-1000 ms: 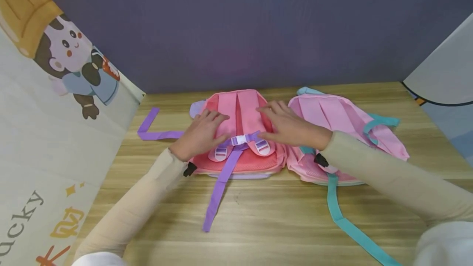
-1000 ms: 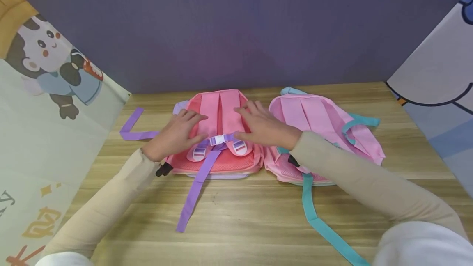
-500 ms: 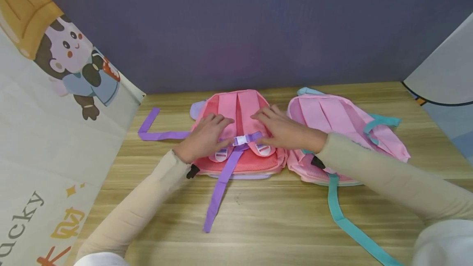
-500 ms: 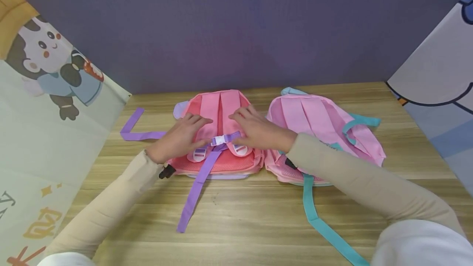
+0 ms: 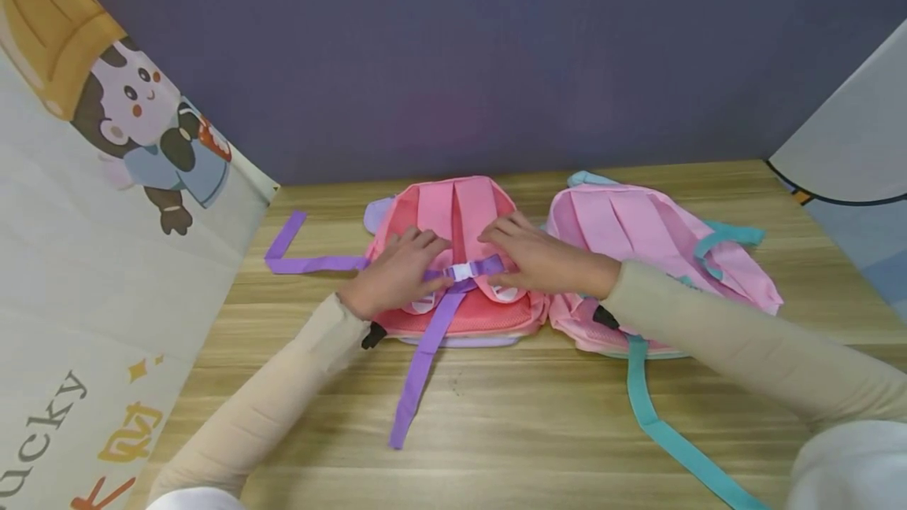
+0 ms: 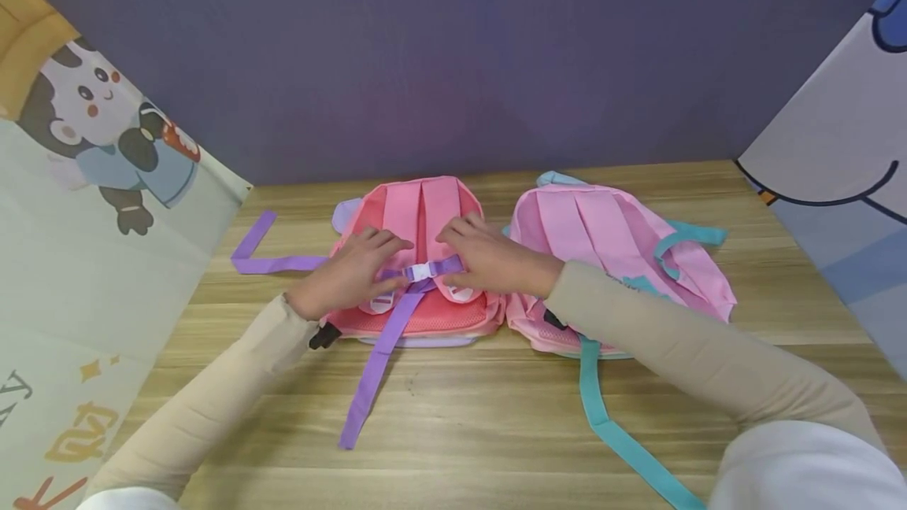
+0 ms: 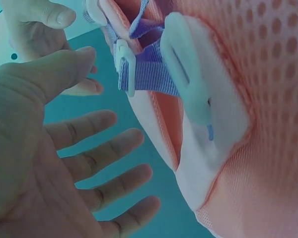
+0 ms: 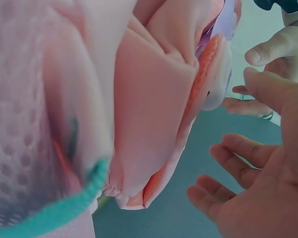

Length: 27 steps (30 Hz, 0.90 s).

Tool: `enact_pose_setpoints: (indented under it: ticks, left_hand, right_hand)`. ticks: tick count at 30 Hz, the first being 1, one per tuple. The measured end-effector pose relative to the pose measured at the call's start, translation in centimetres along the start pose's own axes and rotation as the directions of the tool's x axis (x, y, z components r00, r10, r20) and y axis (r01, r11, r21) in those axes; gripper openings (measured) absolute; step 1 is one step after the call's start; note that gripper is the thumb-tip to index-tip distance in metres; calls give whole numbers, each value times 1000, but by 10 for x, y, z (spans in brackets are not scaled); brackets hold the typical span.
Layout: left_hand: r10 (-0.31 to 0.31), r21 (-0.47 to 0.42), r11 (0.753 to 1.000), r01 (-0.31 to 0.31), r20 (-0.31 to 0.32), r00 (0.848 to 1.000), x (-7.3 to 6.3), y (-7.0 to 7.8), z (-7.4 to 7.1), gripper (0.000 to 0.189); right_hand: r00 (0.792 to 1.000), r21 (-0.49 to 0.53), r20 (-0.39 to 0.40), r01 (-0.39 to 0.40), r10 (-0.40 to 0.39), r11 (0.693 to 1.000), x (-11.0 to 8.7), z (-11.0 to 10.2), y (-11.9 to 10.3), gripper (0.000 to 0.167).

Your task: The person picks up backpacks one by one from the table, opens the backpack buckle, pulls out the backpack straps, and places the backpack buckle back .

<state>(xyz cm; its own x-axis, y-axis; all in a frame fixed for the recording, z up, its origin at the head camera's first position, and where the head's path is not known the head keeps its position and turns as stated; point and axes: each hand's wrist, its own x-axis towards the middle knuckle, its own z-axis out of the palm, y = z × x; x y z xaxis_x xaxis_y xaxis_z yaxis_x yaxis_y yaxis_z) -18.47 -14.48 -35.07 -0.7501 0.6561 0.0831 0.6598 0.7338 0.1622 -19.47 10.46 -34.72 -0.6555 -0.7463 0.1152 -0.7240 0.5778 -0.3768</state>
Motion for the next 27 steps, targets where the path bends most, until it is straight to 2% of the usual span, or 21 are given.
enact_pose_setpoints:
  ticks: [14,21,27]
  left_hand:
    - [47,45,998,-48,25,999,2,5,10,51]
    - [69,70,995,-70,15,998,4,6,13,48]
    - [53,90,994,-55,24,998,6,7,16,45]
  right_hand:
    - [999,8,-15,37,-37,999,-1,8,2,51]
    - [999,-13,-4,53,-53,999,0,11,2,48]
    - [998,-36,15,66,-66,997,4,13,-1,46]
